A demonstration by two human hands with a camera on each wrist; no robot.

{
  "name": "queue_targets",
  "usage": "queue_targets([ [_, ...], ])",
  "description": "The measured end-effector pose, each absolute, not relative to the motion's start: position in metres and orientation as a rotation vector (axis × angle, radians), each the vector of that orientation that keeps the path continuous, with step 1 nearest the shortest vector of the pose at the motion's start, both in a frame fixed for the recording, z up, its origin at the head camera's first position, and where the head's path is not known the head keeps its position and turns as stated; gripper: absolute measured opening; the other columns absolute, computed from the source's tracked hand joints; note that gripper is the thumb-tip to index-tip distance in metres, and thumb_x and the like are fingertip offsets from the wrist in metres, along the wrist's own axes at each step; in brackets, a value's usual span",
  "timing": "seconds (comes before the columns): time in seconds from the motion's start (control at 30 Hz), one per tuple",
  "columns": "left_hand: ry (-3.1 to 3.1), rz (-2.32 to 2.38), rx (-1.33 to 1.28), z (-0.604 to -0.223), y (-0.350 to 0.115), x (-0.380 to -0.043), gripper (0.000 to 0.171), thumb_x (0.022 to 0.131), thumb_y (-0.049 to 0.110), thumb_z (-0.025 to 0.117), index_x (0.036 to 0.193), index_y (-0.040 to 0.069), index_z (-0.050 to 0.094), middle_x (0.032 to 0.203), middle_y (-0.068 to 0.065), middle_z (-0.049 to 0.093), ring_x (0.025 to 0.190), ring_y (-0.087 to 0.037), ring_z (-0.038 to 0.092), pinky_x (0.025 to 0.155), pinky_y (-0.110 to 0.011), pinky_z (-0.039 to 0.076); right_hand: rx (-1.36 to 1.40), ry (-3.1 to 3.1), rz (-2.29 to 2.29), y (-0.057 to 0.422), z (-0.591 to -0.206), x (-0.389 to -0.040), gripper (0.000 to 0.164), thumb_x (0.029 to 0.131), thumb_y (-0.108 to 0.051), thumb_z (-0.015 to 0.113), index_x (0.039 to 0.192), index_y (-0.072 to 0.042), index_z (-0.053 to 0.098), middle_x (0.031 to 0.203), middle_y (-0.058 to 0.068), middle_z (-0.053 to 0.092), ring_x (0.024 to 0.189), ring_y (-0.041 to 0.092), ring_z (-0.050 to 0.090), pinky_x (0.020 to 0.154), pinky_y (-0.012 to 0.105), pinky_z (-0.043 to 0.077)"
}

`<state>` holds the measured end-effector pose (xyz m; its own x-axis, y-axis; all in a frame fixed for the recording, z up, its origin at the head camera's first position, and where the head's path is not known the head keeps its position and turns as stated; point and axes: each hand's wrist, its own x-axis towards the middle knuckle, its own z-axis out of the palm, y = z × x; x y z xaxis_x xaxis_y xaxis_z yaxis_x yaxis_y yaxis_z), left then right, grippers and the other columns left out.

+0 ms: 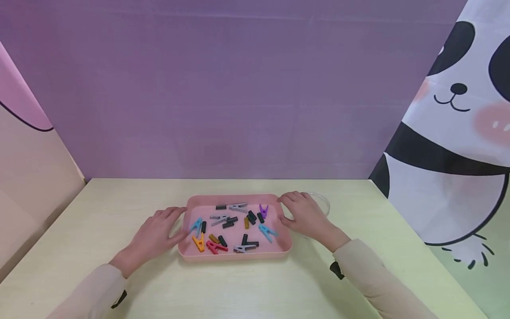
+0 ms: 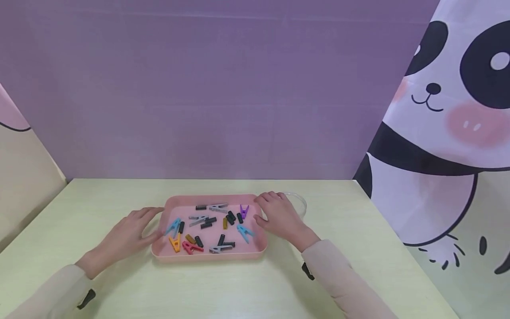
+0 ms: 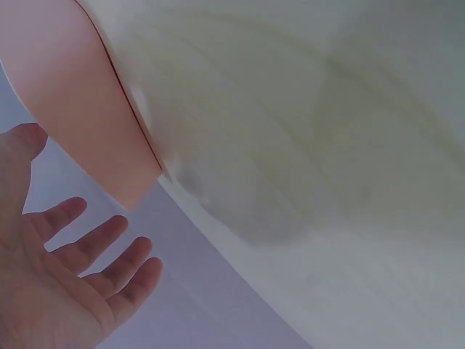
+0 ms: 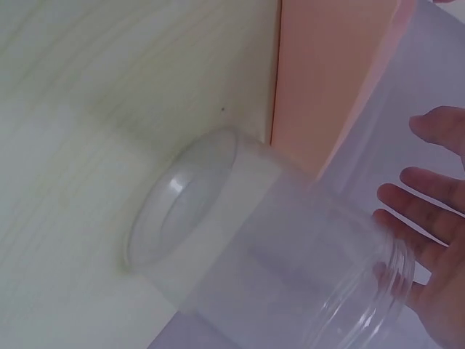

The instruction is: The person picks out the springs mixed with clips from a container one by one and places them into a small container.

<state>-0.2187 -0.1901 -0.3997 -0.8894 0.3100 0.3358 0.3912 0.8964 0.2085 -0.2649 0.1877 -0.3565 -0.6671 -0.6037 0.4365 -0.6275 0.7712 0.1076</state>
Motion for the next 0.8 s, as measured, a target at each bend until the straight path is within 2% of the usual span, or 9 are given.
queue_targets([
  [0.37, -2.852, -0.426, -0.509, -0.403, -0.181, -0.225, 0.059, 0.083, 0.045, 0.06, 0.13, 0.01, 0.048, 0.126, -0.014, 0.054, 0.107, -0.037, 0.053, 0.086, -0.053, 0.046, 0.963, -2.639, -0.001, 0.167, -0.359, -0.271, 0.036, 0.079, -0.028, 0.068, 0.109, -0.009, 0.061, 0.107, 0.005, 0.064, 0.1, 0.023, 0.058, 0.09, 0.042, 0.045],
  [0.8, -2.856, -0.376, -0.51, -0.404, -0.181, -0.227, 0.051, 0.084, 0.037, 0.061, 0.124, 0.005, 0.053, 0.121, -0.014, 0.057, 0.104, -0.035, 0.056, 0.085, -0.05, 0.048, 0.988, -2.759, -0.005, 0.152, -0.363, -0.279, 0.033, 0.08, -0.023, 0.067, 0.109, -0.009, 0.06, 0.11, 0.005, 0.061, 0.102, 0.023, 0.058, 0.084, 0.042, 0.049],
])
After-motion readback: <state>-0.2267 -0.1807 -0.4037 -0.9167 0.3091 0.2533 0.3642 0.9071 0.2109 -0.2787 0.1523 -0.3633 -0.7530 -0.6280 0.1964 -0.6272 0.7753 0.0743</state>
